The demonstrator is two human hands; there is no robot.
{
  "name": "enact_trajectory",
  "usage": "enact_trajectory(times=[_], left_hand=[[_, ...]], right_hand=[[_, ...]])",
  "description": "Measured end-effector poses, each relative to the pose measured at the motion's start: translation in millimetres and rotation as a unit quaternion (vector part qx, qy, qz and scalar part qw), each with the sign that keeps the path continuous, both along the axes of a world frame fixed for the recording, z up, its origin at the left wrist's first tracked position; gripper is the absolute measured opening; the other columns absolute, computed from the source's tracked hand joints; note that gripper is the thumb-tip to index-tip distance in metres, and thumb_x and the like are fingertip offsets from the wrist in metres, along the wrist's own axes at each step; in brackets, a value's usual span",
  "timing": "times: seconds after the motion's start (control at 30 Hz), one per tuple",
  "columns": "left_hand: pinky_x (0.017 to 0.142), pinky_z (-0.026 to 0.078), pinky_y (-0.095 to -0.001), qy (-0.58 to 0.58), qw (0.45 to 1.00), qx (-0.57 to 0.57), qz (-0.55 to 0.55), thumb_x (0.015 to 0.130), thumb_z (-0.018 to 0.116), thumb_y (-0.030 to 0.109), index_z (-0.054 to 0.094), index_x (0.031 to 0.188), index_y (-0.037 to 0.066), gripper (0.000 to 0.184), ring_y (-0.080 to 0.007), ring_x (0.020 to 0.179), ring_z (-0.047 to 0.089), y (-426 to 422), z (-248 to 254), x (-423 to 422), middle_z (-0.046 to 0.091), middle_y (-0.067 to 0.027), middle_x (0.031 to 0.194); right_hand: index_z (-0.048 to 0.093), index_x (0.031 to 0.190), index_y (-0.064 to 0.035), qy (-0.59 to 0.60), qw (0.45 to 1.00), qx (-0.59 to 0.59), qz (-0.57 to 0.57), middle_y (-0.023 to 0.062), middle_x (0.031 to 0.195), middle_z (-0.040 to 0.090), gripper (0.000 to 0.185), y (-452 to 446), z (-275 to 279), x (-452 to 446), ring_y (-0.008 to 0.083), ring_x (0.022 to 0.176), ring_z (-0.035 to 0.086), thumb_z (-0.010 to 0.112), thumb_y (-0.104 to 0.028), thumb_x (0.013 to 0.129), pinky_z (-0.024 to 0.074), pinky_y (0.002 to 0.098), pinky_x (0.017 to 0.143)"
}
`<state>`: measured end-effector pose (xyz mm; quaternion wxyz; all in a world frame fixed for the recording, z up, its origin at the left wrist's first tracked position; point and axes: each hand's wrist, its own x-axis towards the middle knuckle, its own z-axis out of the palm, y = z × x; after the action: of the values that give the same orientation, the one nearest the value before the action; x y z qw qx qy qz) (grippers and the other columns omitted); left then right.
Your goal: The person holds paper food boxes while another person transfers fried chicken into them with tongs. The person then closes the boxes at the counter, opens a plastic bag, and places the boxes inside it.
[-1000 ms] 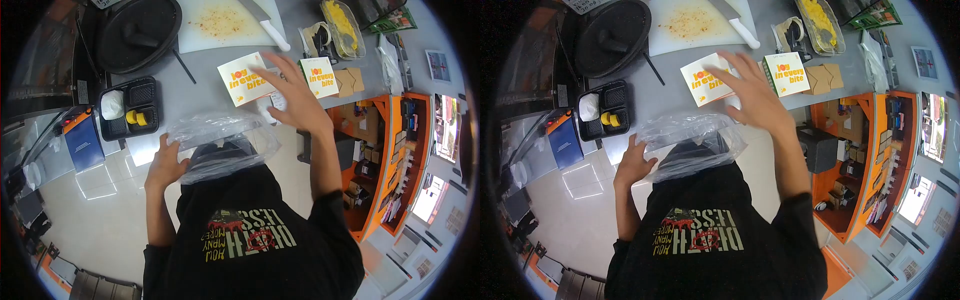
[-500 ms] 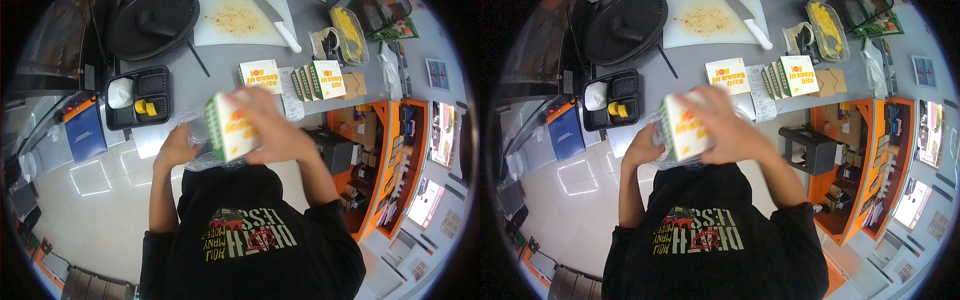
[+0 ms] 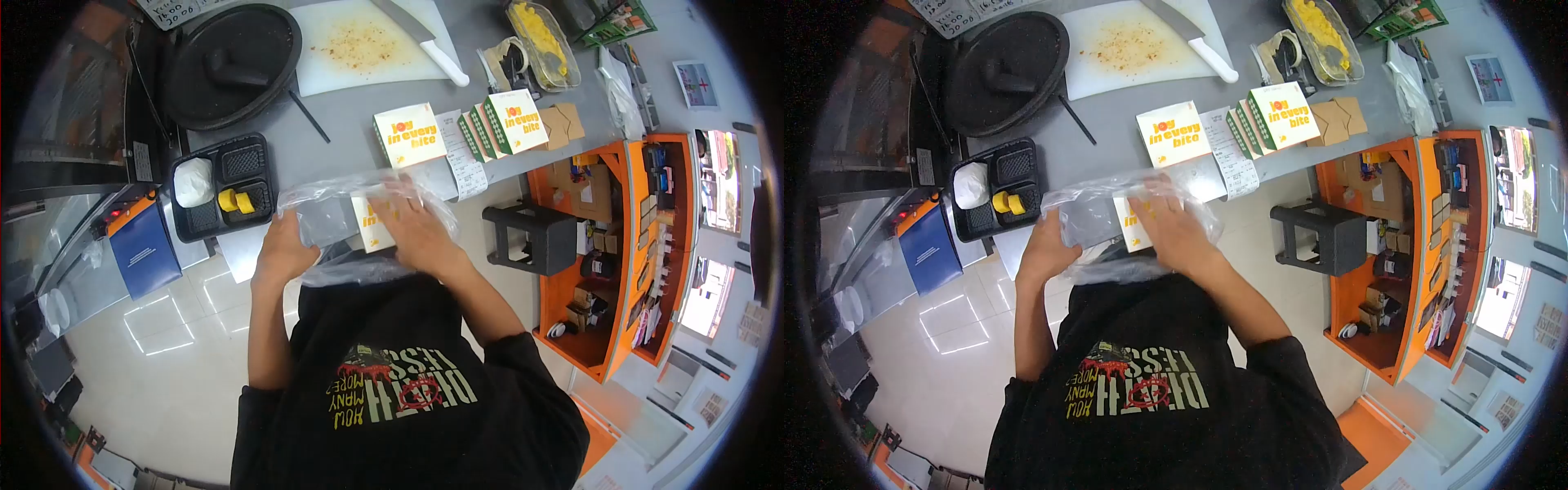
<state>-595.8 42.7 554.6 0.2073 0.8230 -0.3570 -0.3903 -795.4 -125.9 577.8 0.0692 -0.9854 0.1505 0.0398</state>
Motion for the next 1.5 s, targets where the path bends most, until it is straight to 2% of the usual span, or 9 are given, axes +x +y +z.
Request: enact_trajectory(times=[0.1,0.2,0.37,0.7,0.83,1.13,1.33,1.43,1.5], left_hand=[[0.108,0.041,-0.0420,0.032,0.996,0.025,-0.078,0.069,0.076,0.013,0.031,0.151,0.004,0.094,-0.0405,0.125,0.052,2.4,11.5,9.3,0.055,-0.0271,0.129],[0.112,0.039,-0.0420,0.113,0.983,0.016,-0.145,0.072,0.073,0.011,0.036,0.149,0.010,0.086,-0.0391,0.127,0.051,3.1,39.2,18.1,0.054,-0.0267,0.132],[0.105,0.043,-0.0391,0.113,0.986,-0.048,-0.110,0.072,0.069,0.006,0.046,0.143,0.015,0.075,-0.0336,0.117,0.057,12.6,36.8,17.8,0.057,-0.0217,0.122],[0.101,0.045,-0.0352,0.209,0.968,-0.131,-0.034,0.069,0.073,0.006,0.053,0.128,0.002,0.062,-0.0272,0.116,0.060,6.1,19.0,30.7,0.062,-0.0162,0.121],[0.100,0.046,-0.0365,0.201,0.961,-0.187,-0.017,0.069,0.074,0.008,0.051,0.132,-0.001,0.068,-0.0323,0.117,0.061,2.2,8.3,28.8,0.062,-0.0189,0.124],[0.111,0.039,-0.0402,0.070,0.991,-0.081,-0.080,0.068,0.070,0.005,0.035,0.148,-0.004,0.088,-0.0402,0.131,0.049,11.2,15.6,32.8,0.051,-0.0273,0.139],[0.110,0.039,-0.0423,0.091,0.990,-0.099,-0.029,0.071,0.071,0.008,0.040,0.143,-0.006,0.080,-0.0421,0.130,0.050,25.2,-8.7,24.2,0.053,-0.0292,0.135],[0.086,0.056,-0.0357,-0.002,0.982,-0.165,-0.090,0.072,0.073,0.001,0.034,0.149,-0.003,0.087,-0.0306,0.102,0.068,28.0,-17.4,10.8,0.055,-0.0222,0.134],[0.094,0.051,-0.0378,0.070,0.991,-0.110,-0.016,0.072,0.075,0.006,0.037,0.147,-0.002,0.085,-0.0344,0.107,0.065,31.0,-15.4,9.0,0.059,-0.0223,0.129]], right_hand=[[0.050,0.142,-0.0133,0.035,0.934,0.355,0.020,0.0207,0.141,0.052,0.076,-22.4,71.0,8.4,0.0380,0.132,0.048,0.076,-0.008,0.071,0.0416,0.0464,0.108],[0.053,0.140,-0.0133,0.077,0.968,0.231,-0.067,0.0172,0.135,0.059,0.074,-69.6,112.7,40.0,0.0348,0.129,0.052,0.079,-0.011,0.071,0.0412,0.0425,0.109],[0.033,0.153,-0.0235,0.150,0.989,-0.005,0.011,0.0102,0.160,0.028,0.102,-125.7,23.2,68.1,0.0423,0.146,0.024,0.079,-0.002,0.065,0.0353,0.0647,0.108],[0.030,0.155,-0.0131,-0.109,0.976,0.187,0.028,0.0253,0.137,0.040,0.113,-77.9,122.7,66.2,0.0453,0.125,0.040,0.084,-0.019,0.056,0.0395,0.0507,0.107],[0.030,0.154,-0.0105,-0.133,0.943,0.301,0.050,0.0240,0.136,0.041,0.114,4.0,70.1,71.7,0.0445,0.121,0.041,0.087,-0.021,0.055,0.0405,0.0520,0.103],[0.035,0.153,-0.0164,-0.044,0.996,0.073,0.031,0.0177,0.140,0.044,0.109,48.0,-21.6,71.2,0.0387,0.124,0.043,0.086,-0.031,0.057,0.0290,0.0681,0.098],[0.035,0.153,-0.0254,-0.020,0.995,0.097,0.029,0.0096,0.147,0.042,0.105,30.6,-14.1,56.7,0.0374,0.131,0.040,0.086,-0.035,0.062,0.0262,0.0696,0.103],[0.033,0.153,-0.0282,0.034,0.990,0.102,0.091,0.0082,0.151,0.039,0.105,12.8,-11.8,54.7,0.0369,0.137,0.037,0.087,-0.034,0.063,0.0228,0.0734,0.106],[0.031,0.155,-0.0234,-0.001,0.991,0.107,0.075,0.0093,0.152,0.041,0.107,-7.5,0.3,38.3,0.0393,0.141,0.035,0.084,-0.029,0.063,0.0244,0.0772,0.103]])
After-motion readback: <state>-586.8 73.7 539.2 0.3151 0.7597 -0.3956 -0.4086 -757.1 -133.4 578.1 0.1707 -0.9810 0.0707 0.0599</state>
